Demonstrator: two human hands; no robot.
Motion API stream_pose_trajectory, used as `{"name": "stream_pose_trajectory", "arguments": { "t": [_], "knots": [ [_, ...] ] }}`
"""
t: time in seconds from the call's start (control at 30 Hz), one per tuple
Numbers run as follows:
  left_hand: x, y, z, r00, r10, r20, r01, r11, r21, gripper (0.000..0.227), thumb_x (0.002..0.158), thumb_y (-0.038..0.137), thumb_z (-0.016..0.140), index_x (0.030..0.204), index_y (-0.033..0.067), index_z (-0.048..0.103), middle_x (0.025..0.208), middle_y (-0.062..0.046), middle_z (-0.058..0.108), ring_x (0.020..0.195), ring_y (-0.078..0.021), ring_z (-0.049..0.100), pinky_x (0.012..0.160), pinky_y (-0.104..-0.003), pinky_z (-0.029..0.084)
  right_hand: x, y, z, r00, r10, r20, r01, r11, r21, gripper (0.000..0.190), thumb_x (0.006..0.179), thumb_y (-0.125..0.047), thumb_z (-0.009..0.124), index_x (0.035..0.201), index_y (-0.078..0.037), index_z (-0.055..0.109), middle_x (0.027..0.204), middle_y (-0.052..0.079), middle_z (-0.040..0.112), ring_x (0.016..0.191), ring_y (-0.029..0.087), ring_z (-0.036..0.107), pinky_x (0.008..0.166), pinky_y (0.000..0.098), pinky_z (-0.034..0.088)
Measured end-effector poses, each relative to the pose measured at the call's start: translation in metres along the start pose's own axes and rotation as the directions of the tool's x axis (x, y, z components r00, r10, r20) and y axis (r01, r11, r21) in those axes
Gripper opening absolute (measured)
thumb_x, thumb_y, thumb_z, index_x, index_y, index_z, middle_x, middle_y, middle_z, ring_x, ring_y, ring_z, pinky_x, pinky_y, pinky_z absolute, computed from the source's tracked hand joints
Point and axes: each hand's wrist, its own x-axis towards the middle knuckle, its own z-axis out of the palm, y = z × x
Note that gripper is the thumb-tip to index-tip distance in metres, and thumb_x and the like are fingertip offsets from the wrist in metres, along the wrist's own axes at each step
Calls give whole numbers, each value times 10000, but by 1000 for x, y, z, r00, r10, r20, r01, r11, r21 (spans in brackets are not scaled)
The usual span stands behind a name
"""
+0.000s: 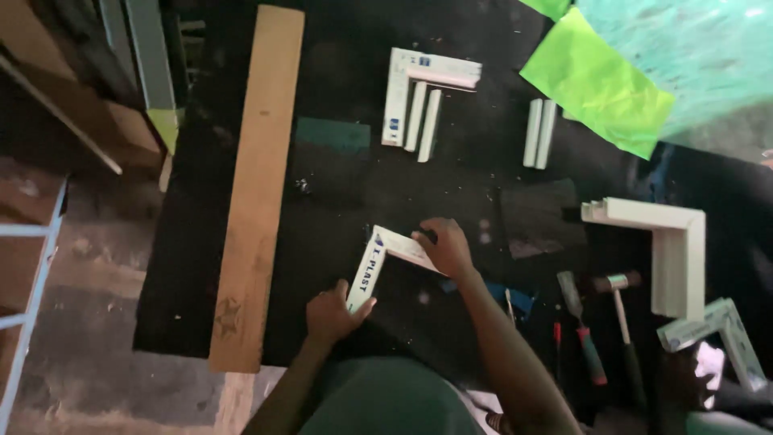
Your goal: Marking and measuring dark panels and frame components on a workbench.
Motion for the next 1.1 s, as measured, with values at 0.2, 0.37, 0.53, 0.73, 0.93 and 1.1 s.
{"name": "stream_pose_trajectory", "arguments": {
  "t": [0.2,0.37,0.53,0.73,0.93,1.1],
  "knots": [
    [0,3,-5,997,-75,28,75,997,-10,685,747,706,750,972,61,699,691,-150,722,593,-304,705,535,-436,555,73,-62,25,990,136,32,-137,989,54,517,902,-403,772,1281,-74,645,1219,138,707,1121,334,674,940,473,542],
    [4,3,-4,981,-112,155,115,993,-6,877,716,719,769,1169,-25,670,734,-192,726,578,-318,716,505,-459,573,156,-115,34,995,-30,96,37,997,-65,956,788,-397,885,1533,-83,376,1572,184,391,1456,391,353,1144,507,352],
    [-2,1,0,991,-116,68,123,987,-103,752,749,729,746,1053,42,703,736,-151,725,602,-309,705,536,-459,565,225,-112,41,963,-30,268,88,975,-204,1244,628,-400,973,1588,-99,241,1651,173,253,1520,372,246,1197,515,289],
    [3,-4,-4,993,-78,94,90,987,-135,774,745,696,788,1081,6,686,712,-154,716,579,-312,699,519,-459,560,255,-119,44,915,-3,403,174,905,-388,1378,525,-456,1029,1588,-132,214,1622,193,247,1504,423,216,1168,608,260],
    [4,3,-11,998,-44,37,50,984,-171,725,743,649,795,1079,15,688,725,-162,720,595,-309,704,531,-456,564,245,-120,38,912,114,395,100,871,-481,1397,502,-490,1026,1593,-120,236,1557,214,342,1458,450,303,1187,576,285],
    [9,8,-18,955,-136,262,182,970,-160,675,772,639,785,1032,26,675,817,-159,734,637,-275,727,553,-431,579,238,-111,47,909,126,398,98,863,-495,1398,529,-516,1019,1582,-61,220,1560,238,343,1464,447,314,1206,537,293]
  ]
}}
